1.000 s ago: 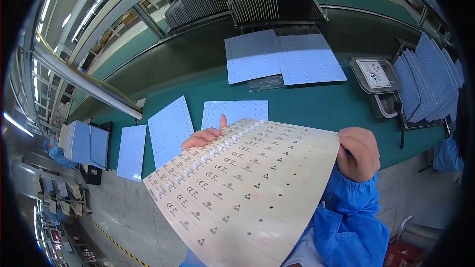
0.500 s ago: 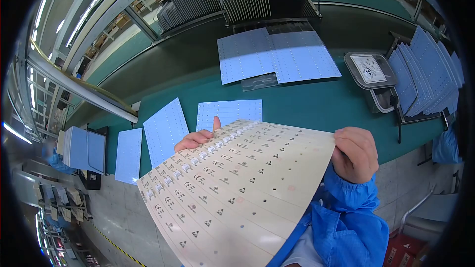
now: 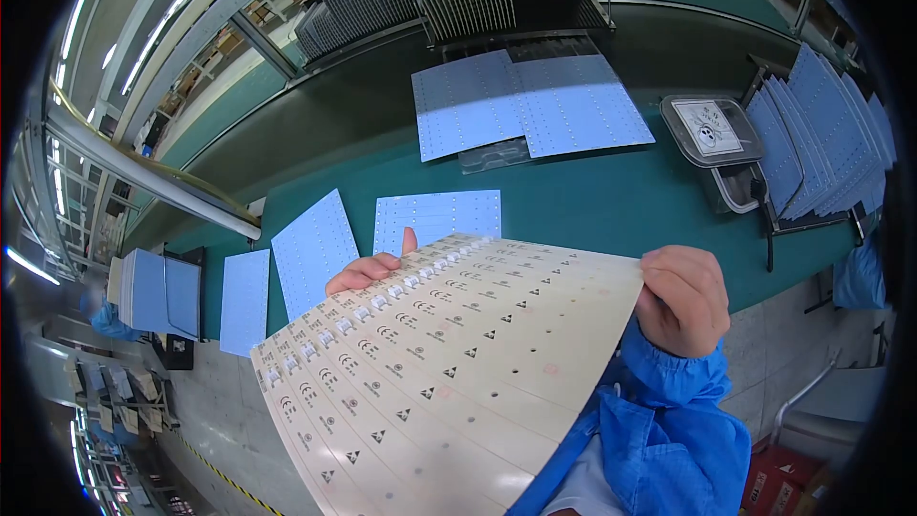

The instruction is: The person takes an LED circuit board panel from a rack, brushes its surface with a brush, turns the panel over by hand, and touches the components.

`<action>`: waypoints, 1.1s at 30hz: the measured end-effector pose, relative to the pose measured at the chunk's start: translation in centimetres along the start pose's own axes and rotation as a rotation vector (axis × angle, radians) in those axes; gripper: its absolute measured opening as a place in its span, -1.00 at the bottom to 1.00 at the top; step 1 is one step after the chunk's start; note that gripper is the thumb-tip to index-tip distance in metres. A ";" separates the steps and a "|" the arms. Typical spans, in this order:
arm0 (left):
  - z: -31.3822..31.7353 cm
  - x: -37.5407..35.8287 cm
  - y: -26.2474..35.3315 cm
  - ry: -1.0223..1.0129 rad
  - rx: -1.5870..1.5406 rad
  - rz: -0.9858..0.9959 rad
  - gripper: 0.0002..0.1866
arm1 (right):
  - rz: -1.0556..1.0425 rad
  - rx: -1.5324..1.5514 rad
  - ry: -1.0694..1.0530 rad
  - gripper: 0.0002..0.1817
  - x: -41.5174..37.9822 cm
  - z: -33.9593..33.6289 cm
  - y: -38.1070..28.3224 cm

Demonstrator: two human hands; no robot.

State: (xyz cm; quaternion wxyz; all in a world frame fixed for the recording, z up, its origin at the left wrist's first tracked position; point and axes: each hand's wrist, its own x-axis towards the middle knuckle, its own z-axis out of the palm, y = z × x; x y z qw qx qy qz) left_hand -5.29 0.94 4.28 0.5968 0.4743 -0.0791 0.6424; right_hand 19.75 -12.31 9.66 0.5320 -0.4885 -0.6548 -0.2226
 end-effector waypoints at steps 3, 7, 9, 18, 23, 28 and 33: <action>0.3 0.1 0.4 0.018 0.021 -0.026 -0.68 | -0.002 0.003 0.003 -0.73 0.0 0.0 -0.1; 0.6 0.1 0.5 0.002 0.000 -0.026 -0.68 | -0.009 0.013 -0.001 -0.73 0.1 -0.1 -0.3; 0.9 0.0 0.6 0.024 -0.004 -0.015 -0.68 | -0.032 0.026 0.004 -0.66 0.1 -0.2 -0.2; 0.6 0.3 0.9 -0.014 0.001 -0.034 -0.68 | -0.076 0.029 0.004 -0.58 0.2 -0.3 -0.3; 0.8 0.4 1.2 -0.013 -0.004 -0.055 -0.70 | -0.079 0.031 0.005 -0.58 0.2 -0.2 -0.4; 0.7 0.4 1.2 -0.021 -0.004 -0.049 -0.72 | -0.026 0.018 0.001 -0.68 0.1 -0.2 -0.8; 0.1 0.1 0.7 -0.020 0.008 -0.015 -0.73 | -0.033 0.019 -0.013 -0.68 0.0 0.1 -0.6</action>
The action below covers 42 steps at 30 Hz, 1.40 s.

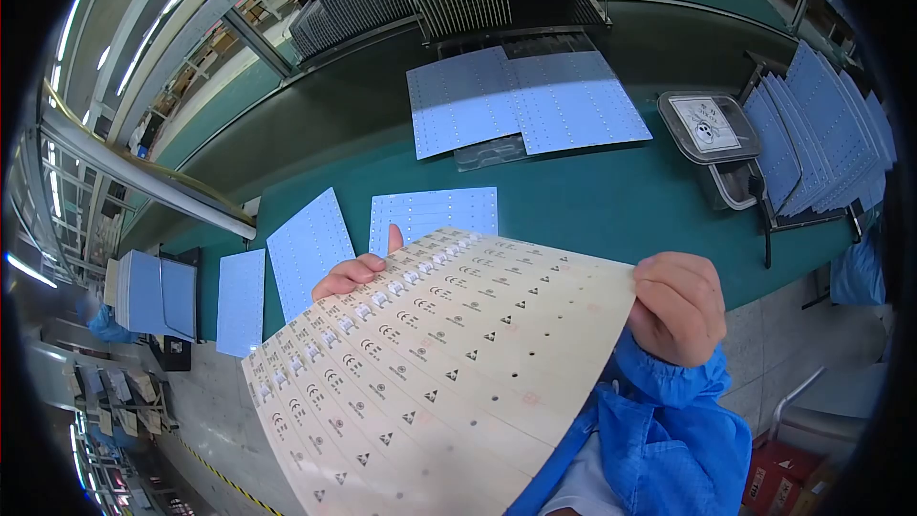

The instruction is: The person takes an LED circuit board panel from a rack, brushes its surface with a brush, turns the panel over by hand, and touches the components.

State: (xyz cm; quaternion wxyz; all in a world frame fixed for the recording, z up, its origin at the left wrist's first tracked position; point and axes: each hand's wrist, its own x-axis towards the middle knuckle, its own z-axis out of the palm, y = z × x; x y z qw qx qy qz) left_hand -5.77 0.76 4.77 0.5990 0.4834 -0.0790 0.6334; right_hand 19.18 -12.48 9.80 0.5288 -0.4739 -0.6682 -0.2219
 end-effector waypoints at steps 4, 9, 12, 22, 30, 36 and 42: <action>-1.4 0.6 -1.9 -0.016 0.133 0.203 -0.80 | -0.083 0.027 -0.136 -0.66 0.7 1.4 2.4; -1.9 0.7 -3.7 -0.039 0.540 0.411 -0.86 | -0.196 -0.021 -0.126 -0.70 0.8 4.0 7.5; -0.5 0.6 -3.1 -0.142 1.015 0.351 -0.68 | -0.235 -0.099 -0.100 -0.74 1.4 4.2 9.5; -0.1 0.6 -3.6 -0.093 0.963 0.191 -0.56 | -0.341 -0.181 -0.078 -0.72 2.4 1.9 7.9; 1.4 0.1 -4.0 0.409 -0.079 -0.249 -0.78 | -0.215 0.343 0.023 -0.40 4.0 1.6 -0.8; 0.9 -1.0 -5.6 0.275 -0.533 -0.234 -0.72 | -0.070 0.296 -0.306 -0.56 3.3 5.8 0.3; 0.6 -2.7 -5.6 0.438 -0.780 -0.381 -0.79 | -0.141 0.350 -0.287 -0.68 3.4 5.4 -1.4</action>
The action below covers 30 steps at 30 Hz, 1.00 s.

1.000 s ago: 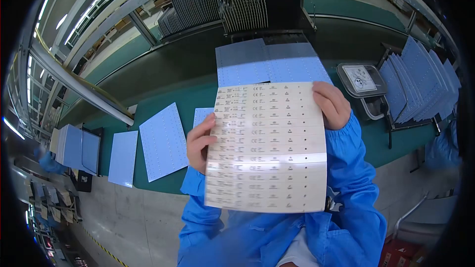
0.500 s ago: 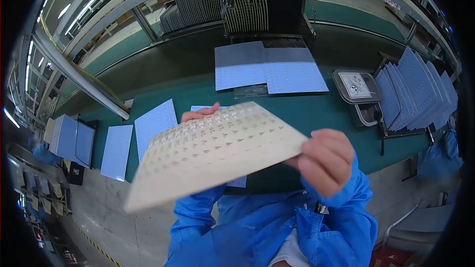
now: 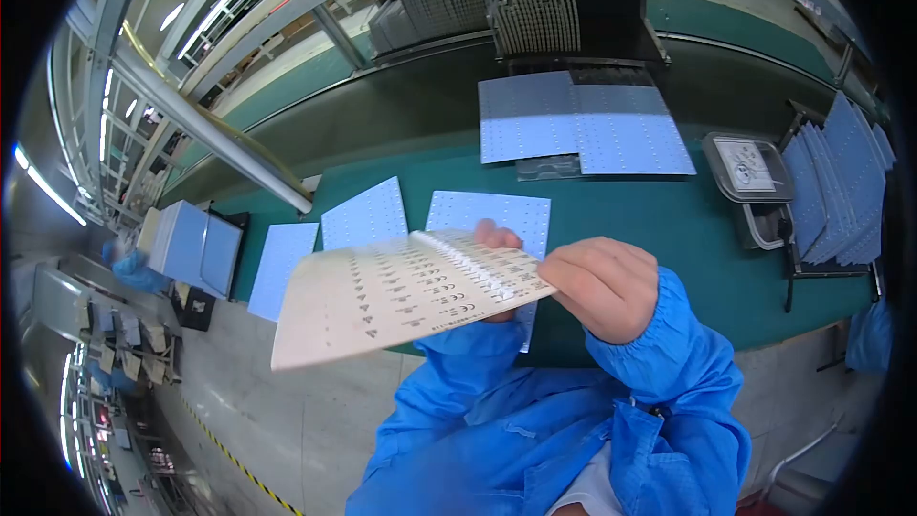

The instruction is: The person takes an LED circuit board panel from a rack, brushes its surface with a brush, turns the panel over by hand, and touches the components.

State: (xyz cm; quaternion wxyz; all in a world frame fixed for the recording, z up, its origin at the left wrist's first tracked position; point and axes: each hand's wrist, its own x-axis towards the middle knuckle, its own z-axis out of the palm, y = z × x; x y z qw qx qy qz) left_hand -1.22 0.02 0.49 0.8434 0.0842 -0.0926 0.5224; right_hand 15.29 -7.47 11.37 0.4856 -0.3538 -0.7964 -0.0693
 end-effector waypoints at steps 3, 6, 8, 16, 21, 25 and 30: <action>-0.6 0.2 -0.9 0.094 -0.281 0.015 -0.70 | -0.015 -0.005 -0.021 -0.69 0.9 -0.6 -1.4; 0.3 -0.1 -1.5 0.127 -0.458 -0.077 -0.74 | -0.030 -0.024 -0.007 -0.72 1.2 -0.5 -1.9; 0.8 0.0 -2.7 0.087 -0.481 -0.042 -0.77 | -0.030 -0.032 -0.020 -0.72 1.3 -0.7 -2.1; -0.2 -0.3 -2.7 -0.102 -0.452 -0.176 -0.75 | -0.032 -0.074 -0.069 -0.69 1.2 -0.9 -2.1; 1.1 -0.2 -3.0 -0.151 -0.420 -0.193 -0.71 | -0.028 -0.075 -0.071 -0.69 1.1 -0.9 -2.1; -1.3 -0.3 -2.1 -0.032 -0.487 -0.294 -0.70 | -0.037 -0.089 -0.054 -0.68 1.1 -0.9 -2.1; -0.7 -0.3 -2.1 -0.104 -0.464 -0.299 -0.68 | -0.036 -0.087 -0.082 -0.70 1.2 -1.1 -2.0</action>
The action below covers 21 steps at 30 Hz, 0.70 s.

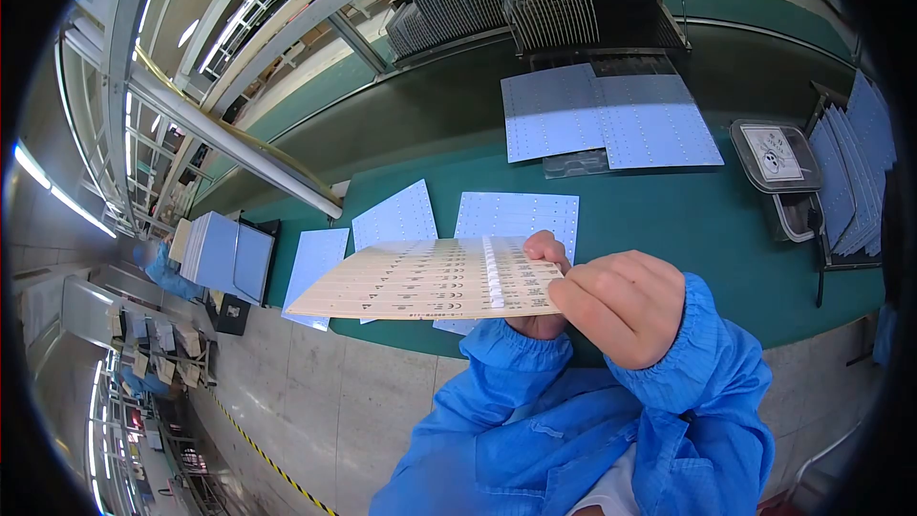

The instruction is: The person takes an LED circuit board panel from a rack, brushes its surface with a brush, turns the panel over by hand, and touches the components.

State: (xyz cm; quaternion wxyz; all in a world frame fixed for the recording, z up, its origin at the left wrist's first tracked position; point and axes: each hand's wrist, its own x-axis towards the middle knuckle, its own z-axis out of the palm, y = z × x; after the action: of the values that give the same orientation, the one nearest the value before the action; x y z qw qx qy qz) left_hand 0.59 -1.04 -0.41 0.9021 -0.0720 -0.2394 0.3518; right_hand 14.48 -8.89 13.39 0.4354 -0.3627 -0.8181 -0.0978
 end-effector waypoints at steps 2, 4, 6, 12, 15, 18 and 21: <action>-0.7 -0.5 1.1 0.022 0.142 0.148 -0.69 | 0.008 0.022 -0.003 -0.71 -0.1 0.0 0.3; -0.2 -0.4 1.6 0.043 0.275 0.296 -0.69 | 0.015 0.039 -0.013 -0.72 -0.7 0.3 1.3; 1.3 0.7 2.6 -0.098 0.791 0.442 -0.71 | 0.007 0.086 0.021 -0.73 -1.8 1.8 3.6; 5.0 0.6 8.4 -0.323 1.226 0.499 -0.65 | 1.108 1.233 -0.068 -0.59 -4.6 3.2 6.8; 7.3 0.8 10.8 -0.487 1.385 0.276 -0.67 | 1.173 1.943 -0.208 -0.45 -7.2 4.1 5.7; 8.8 -0.1 8.0 -0.217 1.283 0.298 -0.62 | 0.977 1.689 -0.257 -0.40 -5.9 2.7 3.2; 9.5 0.6 3.8 -0.020 0.943 0.427 -0.55 | 0.995 1.619 -0.167 -0.28 -5.9 2.2 3.0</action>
State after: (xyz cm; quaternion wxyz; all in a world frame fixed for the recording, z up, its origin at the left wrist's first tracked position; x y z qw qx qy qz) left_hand -5.91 1.84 6.95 0.7421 0.2987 -0.0435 0.5984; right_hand 17.21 -8.70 7.01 0.4861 -0.2636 -0.4180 0.7207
